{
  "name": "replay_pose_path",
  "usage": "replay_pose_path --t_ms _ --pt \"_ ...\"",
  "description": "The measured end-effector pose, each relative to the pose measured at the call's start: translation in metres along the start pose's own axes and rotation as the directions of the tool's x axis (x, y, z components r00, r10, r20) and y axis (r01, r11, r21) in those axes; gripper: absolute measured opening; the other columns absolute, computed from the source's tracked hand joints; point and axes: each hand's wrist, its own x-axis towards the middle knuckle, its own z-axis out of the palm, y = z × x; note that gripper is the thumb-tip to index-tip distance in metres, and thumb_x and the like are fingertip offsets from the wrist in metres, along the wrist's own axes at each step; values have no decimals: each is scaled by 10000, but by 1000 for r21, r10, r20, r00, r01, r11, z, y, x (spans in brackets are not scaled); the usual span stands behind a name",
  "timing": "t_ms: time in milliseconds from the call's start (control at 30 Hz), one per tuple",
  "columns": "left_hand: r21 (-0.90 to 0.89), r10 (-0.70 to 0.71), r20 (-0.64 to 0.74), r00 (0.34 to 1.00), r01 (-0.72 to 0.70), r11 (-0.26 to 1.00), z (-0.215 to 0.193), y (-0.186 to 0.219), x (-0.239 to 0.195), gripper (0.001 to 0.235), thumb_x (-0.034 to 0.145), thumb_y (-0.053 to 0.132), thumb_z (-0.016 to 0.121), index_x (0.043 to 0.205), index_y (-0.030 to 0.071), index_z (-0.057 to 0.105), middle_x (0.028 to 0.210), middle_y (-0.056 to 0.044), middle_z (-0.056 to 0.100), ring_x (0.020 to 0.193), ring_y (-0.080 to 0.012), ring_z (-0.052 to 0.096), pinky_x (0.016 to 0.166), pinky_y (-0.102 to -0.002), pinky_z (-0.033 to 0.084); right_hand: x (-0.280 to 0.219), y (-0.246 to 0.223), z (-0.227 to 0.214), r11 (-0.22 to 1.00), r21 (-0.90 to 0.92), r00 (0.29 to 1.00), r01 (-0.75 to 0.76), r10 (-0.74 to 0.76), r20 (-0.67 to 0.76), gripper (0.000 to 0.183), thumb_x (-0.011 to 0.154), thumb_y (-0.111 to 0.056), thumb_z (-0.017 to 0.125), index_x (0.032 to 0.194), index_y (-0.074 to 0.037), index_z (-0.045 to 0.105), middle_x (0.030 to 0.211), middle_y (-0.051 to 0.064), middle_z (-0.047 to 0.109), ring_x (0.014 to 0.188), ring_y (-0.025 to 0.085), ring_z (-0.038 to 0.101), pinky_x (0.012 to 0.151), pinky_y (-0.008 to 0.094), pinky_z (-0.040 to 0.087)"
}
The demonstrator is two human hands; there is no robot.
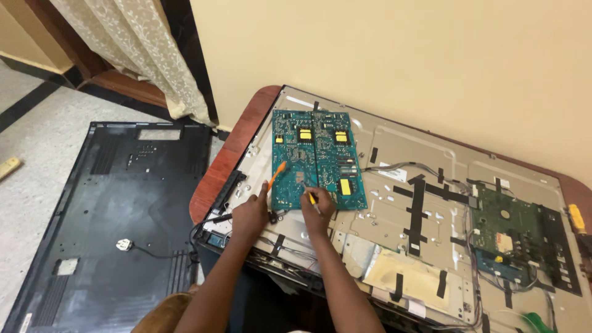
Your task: The person uses a toothbrush and a screwdriver to clean a green circuit board placed on a glass table. They scrub various areas of the board with the toothbrush while occasionally using the screwdriver to point at or adjust components.
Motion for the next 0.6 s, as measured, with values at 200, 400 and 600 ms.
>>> replay_pose_path --t_ms 200,400,600 --pt "-3 14 -32 999 -14 1000 -4 2 2 656 906 151 579 1546 167 433 805 -116 692 581 -313 689 512 -458 545 0 8 3 992 -20 992 -126 126 11 83 824 -29 757 901 2 752 737 70 705 624 95 615 582 265 493" --pt "-19 9 -38 999 -10 1000 -5 2 0 591 947 207 566 1528 190 462 795 -118 688 585 -316 687 511 -458 545 -2 6 3 993 60 995 -97 95 23 70 830 -10 728 898 6 728 796 66 691 655 83 633 591 254 500" --pt "-54 13 -53 999 -16 998 -7 1 0 564 947 240 564 1505 209 490 812 -106 692 604 -315 690 540 -461 553 0 8 4 991 77 993 -110 106 43 59 822 9 718 881 10 712 791 77 674 671 107 630 599 258 496"
